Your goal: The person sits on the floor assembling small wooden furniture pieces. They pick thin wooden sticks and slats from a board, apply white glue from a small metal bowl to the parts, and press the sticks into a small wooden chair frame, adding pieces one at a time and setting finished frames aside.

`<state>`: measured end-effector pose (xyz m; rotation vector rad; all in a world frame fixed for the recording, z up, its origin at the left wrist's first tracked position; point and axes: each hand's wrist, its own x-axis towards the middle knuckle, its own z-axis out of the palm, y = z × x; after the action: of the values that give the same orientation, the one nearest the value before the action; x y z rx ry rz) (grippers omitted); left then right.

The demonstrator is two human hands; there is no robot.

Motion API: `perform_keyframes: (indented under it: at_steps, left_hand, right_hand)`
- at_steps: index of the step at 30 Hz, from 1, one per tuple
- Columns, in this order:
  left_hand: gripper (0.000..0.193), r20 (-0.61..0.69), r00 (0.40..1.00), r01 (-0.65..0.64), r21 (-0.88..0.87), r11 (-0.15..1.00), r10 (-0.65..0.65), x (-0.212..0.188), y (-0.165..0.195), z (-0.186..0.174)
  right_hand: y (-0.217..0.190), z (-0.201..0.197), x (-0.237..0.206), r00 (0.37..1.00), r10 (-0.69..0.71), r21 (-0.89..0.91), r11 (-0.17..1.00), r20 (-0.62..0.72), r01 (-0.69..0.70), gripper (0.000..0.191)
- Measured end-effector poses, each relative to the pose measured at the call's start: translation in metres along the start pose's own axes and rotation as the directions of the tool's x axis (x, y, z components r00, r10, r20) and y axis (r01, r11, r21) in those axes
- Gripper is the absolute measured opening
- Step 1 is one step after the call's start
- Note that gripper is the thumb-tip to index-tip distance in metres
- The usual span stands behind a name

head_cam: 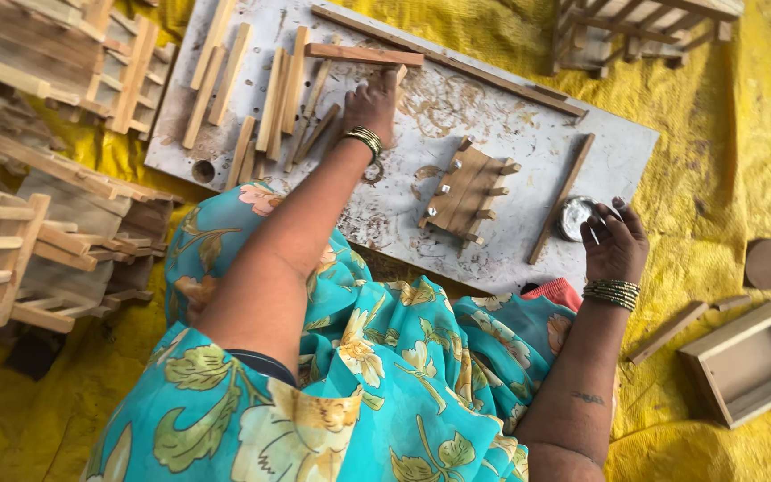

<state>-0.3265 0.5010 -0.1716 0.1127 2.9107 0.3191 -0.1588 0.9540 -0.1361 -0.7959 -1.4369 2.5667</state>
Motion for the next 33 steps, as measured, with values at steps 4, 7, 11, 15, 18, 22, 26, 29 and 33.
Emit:
perform_keyframes:
  at_steps: [4, 7, 11, 15, 18, 22, 26, 29, 33]
  left_hand:
    - [0.079, -0.153, 0.986, -0.108, -0.238, 0.965, 0.073, -0.001, -0.001, -0.010]
    - [0.068, -0.050, 0.999, -0.009, -0.465, 0.885, -0.017, -0.022, 0.008, -0.001]
    - [0.070, 0.102, 0.991, 0.122, -0.455, 0.882, -0.084, -0.056, 0.024, 0.027]
    - [0.057, -0.234, 0.972, -0.081, -0.417, 0.905, -0.021, -0.062, 0.015, 0.038]
    - [0.033, -0.006, 1.000, 0.001, -0.381, 0.925, -0.004, -0.074, -0.010, 0.029]
    - [0.030, 0.188, 0.982, 0.057, -0.366, 0.929, 0.014, -0.100, -0.028, 0.025]
    - [0.045, 0.106, 0.994, 0.025, -0.271, 0.962, 0.004, -0.101, -0.008, 0.026]
    - [0.049, 0.065, 0.997, 0.060, -0.278, 0.959, -0.043, -0.091, 0.012, 0.029]
    - [0.057, 0.157, 0.984, 0.129, -0.288, 0.949, -0.086, -0.093, 0.015, 0.035]
  right_hand:
    - [0.001, -0.001, 0.000, 1.000, -0.015, -0.001, 1.000, -0.005, 0.015, 0.026]
    - [0.000, 0.004, 0.001, 1.000, 0.002, 0.001, 1.000, -0.005, -0.002, 0.026]
    - [-0.002, 0.010, -0.001, 1.000, -0.005, -0.007, 1.000, 0.018, 0.005, 0.026]
    - [-0.002, 0.012, -0.007, 1.000, -0.001, 0.006, 1.000, -0.005, 0.001, 0.026]
    - [-0.002, 0.012, -0.009, 1.000, 0.002, 0.003, 1.000, -0.008, -0.001, 0.026]
    - [-0.002, 0.016, -0.008, 1.000, 0.006, 0.005, 1.000, 0.007, -0.006, 0.025]
    - [-0.001, 0.018, -0.011, 1.000, -0.007, -0.036, 0.999, 0.004, 0.007, 0.025]
    - [-0.002, 0.018, -0.012, 1.000, 0.009, -0.046, 0.999, -0.010, -0.009, 0.026]
    - [-0.002, 0.018, -0.012, 1.000, 0.015, -0.057, 0.998, -0.025, -0.017, 0.026]
